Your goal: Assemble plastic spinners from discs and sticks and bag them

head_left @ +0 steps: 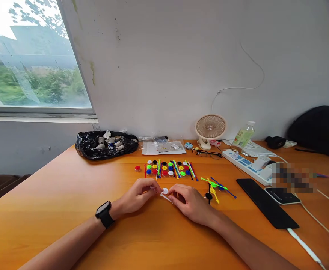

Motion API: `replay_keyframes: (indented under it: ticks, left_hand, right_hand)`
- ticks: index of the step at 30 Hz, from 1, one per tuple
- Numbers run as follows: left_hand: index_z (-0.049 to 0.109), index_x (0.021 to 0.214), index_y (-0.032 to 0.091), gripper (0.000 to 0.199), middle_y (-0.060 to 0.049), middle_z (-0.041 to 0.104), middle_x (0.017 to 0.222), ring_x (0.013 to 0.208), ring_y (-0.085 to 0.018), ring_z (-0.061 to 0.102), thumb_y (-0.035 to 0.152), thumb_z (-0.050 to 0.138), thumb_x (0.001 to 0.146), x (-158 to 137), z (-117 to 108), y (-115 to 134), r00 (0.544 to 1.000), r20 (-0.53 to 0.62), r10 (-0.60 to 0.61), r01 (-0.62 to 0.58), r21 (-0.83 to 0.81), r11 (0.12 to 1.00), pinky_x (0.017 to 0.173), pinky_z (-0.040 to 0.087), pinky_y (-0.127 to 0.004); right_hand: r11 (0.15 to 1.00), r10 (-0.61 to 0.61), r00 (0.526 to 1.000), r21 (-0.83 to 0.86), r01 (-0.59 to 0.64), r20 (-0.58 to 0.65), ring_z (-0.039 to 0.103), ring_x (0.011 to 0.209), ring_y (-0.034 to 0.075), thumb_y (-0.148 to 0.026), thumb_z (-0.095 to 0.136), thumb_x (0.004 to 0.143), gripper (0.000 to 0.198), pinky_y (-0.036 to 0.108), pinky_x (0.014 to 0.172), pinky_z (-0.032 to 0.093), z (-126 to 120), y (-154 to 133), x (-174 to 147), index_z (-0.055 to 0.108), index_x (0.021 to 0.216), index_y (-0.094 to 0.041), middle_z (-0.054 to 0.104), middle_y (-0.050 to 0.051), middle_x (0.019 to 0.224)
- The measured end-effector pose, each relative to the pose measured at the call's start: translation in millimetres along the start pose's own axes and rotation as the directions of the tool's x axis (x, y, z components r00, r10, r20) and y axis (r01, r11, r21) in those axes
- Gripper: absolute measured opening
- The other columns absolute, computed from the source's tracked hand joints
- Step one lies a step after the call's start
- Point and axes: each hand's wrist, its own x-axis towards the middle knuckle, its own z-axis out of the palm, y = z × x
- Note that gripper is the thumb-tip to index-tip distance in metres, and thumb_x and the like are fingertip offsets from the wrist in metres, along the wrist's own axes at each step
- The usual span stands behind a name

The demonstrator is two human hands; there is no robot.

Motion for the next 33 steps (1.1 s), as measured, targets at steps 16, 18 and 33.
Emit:
replay_keyframes:
  ticks: [16, 18, 33]
  left_hand:
    - [0.075, 0.108, 0.022, 0.02, -0.005, 0.078, 0.1, 0.087, -0.017, 0.067, 0.034, 0.06, 0.103, 2.7, 5.8, -10.9, 0.978, -0.178, 0.11, -0.054, 0.296, 0.954, 0.082, 0.053, -0.028]
    - [0.075, 0.107, 0.022, 0.019, -0.005, 0.078, 0.101, 0.088, -0.018, 0.068, 0.033, 0.061, 0.103, 2.6, 5.6, -10.4, 0.98, -0.156, 0.126, -0.071, 0.319, 0.945, 0.082, 0.054, -0.029]
    - [0.074, 0.117, 0.023, 0.025, -0.009, 0.075, 0.109, 0.097, -0.02, 0.069, 0.034, 0.054, 0.107, 1.7, 2.6, -8.1, 0.985, -0.071, 0.157, -0.118, 0.388, 0.914, 0.089, 0.054, -0.032]
  right_hand:
    - [0.928, 0.17, 0.976, 0.354, -0.112, -0.138, 0.06, 0.077, 0.018, -0.047, 0.055, 0.103, 0.029, 0.028, 0.069, 0.047, 13.9, 13.8, 11.1, 0.065, 0.098, -0.02, 0.066, 0.002, 0.086]
    - [0.932, 0.177, 0.972, 0.342, -0.115, -0.153, 0.061, 0.078, 0.018, -0.046, 0.055, 0.103, 0.027, 0.029, 0.07, 0.049, 13.7, 15.4, 11.7, 0.064, 0.097, -0.021, 0.067, 0.003, 0.087]
    - [0.794, 0.322, 0.935, 0.581, -0.181, -0.148, 0.056, 0.065, 0.014, -0.04, 0.062, 0.091, 0.027, 0.024, 0.051, 0.048, 16.6, 23.0, 13.7, 0.062, 0.111, -0.023, 0.059, 0.0, 0.084]
